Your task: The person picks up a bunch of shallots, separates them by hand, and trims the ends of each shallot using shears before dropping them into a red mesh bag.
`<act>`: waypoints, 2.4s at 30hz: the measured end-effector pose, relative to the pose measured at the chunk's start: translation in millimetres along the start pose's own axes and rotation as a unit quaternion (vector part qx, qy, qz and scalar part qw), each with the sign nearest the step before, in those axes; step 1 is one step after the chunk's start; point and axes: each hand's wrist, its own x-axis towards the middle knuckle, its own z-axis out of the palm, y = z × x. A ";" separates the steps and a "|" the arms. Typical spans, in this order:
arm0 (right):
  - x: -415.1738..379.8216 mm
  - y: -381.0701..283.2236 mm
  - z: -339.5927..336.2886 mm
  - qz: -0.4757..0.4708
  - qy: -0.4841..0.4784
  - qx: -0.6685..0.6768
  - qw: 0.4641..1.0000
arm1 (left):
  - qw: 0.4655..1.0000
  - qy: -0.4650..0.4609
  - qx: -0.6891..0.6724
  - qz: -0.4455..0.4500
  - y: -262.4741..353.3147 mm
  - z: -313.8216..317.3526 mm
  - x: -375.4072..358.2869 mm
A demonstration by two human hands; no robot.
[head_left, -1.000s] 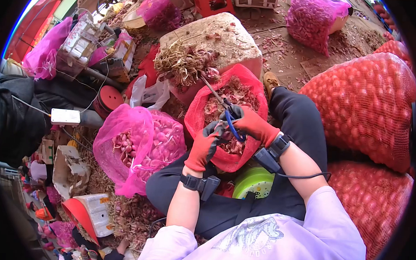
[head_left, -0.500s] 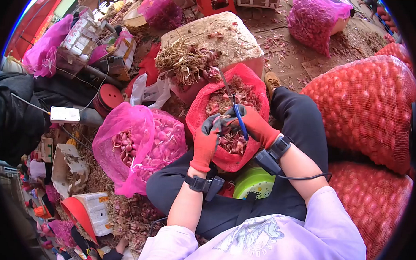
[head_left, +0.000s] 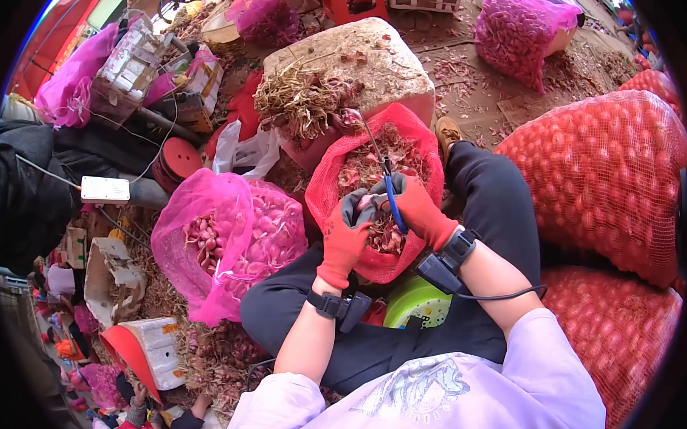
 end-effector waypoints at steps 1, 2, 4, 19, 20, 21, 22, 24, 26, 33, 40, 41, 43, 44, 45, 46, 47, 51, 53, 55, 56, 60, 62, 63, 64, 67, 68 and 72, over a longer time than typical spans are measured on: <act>5.2 14.3 -0.3 -0.014 0.010 -0.008 1.000 | 1.000 0.000 0.008 0.008 -5.3 -0.6 -0.1; 15.2 39.9 -0.7 -0.029 0.021 -0.016 0.999 | 1.000 0.000 0.016 0.016 -11.4 -1.1 0.2; 14.0 35.6 1.5 -0.046 0.027 -0.018 0.998 | 1.000 -0.006 -0.025 -0.011 -9.5 -0.5 1.9; 14.5 34.3 -10.9 -0.023 0.038 -0.087 0.995 | 0.930 -0.024 -0.321 -0.179 -1.6 -8.0 11.2; 12.0 36.1 -10.0 -0.053 0.093 -0.208 0.972 | 0.915 -0.024 -0.366 -0.171 1.8 -8.8 11.3; 10.3 34.1 -8.7 -0.082 0.146 -0.326 0.931 | 0.898 -0.023 -0.409 -0.162 5.8 -9.5 11.7; 9.9 30.3 -8.8 -0.088 0.152 -0.344 0.922 | 0.898 -0.013 -0.404 -0.171 8.0 -10.4 12.3; 7.6 16.2 -10.9 -0.099 0.165 -0.381 0.904 | 0.899 0.006 -0.394 -0.192 10.4 -11.2 13.5; 4.5 -1.3 -10.2 -0.058 0.061 -0.151 0.985 | 0.935 0.008 -0.315 -0.164 12.6 -10.9 13.1; -8.4 -18.5 6.5 -0.171 -0.038 -0.124 0.977 | 0.981 0.012 -0.167 -0.099 -5.3 -6.6 7.1; -1.1 -7.1 6.6 -0.115 -0.040 -0.056 0.991 | 0.970 0.016 -0.205 -0.130 2.3 -6.7 7.9; -0.1 -5.3 2.5 -0.049 -0.047 0.008 0.998 | 0.973 0.016 -0.196 -0.124 3.6 -5.4 8.5; -1.9 -9.2 -3.1 0.047 -0.065 0.102 0.992 | 0.981 0.015 -0.170 -0.095 2.6 -3.6 9.2; -1.5 -5.9 -3.5 0.038 -0.056 0.080 0.995 | 0.985 0.013 -0.153 -0.072 -0.6 -2.7 9.1; -2.2 -8.3 -0.9 0.029 -0.048 0.058 0.997 | 0.989 0.012 -0.137 -0.050 -1.5 -1.8 8.8; -3.6 -12.4 1.8 0.019 -0.040 0.035 0.998 | 0.989 0.009 -0.141 -0.053 -1.2 -1.1 8.0; -9.9 -18.9 0.4 0.014 -0.033 -0.015 0.999 | 0.988 0.006 -0.145 -0.056 0.6 -0.9 6.9; 11.1 44.2 -0.8 -0.003 0.057 -0.150 0.987 | 0.983 0.015 -0.171 -0.062 25.0 -0.4 5.1; 10.5 55.2 -7.1 0.087 -0.028 -0.073 0.993 | 0.951 0.001 -0.304 -0.057 24.2 -3.2 10.3; 6.0 40.4 -3.9 0.048 -0.009 -0.050 0.998 | 0.882 -0.034 -0.462 -0.090 9.2 -15.7 15.5; 5.6 35.3 -1.2 0.030 -0.003 -0.040 0.999 | 0.860 -0.023 -0.488 -0.146 -0.5 -19.8 13.0; 6.4 9.2 -2.3 -0.088 0.023 0.004 0.996 | 0.799 -0.055 -0.547 -0.242 -6.0 -24.6 10.5; -2.5 -15.5 1.6 -0.105 -0.042 0.073 0.991 | 0.804 -0.084 -0.543 -0.228 -11.7 -26.3 13.5; -5.3 -23.3 3.2 -0.132 -0.068 0.073 0.986 | 0.822 -0.067 -0.513 -0.237 -10.5 -24.2 13.5; -6.0 -26.8 5.8 -0.158 -0.094 0.072 0.980 | 0.839 -0.049 -0.482 -0.247 -8.0 -20.2 13.1; -12.7 -39.6 8.7 -0.124 -0.118 -0.024 0.985 | 0.865 -0.032 -0.425 -0.264 1.2 -13.0 10.0; -12.0 -38.5 8.8 -0.115 -0.142 -0.023 0.983 | 0.870 -0.033 -0.411 -0.270 2.3 -11.9 8.1; -2.3 -26.0 6.8 -0.060 -0.194 -0.016 0.979 | 0.926 -0.085 -0.305 -0.208 -0.4 -15.8 3.6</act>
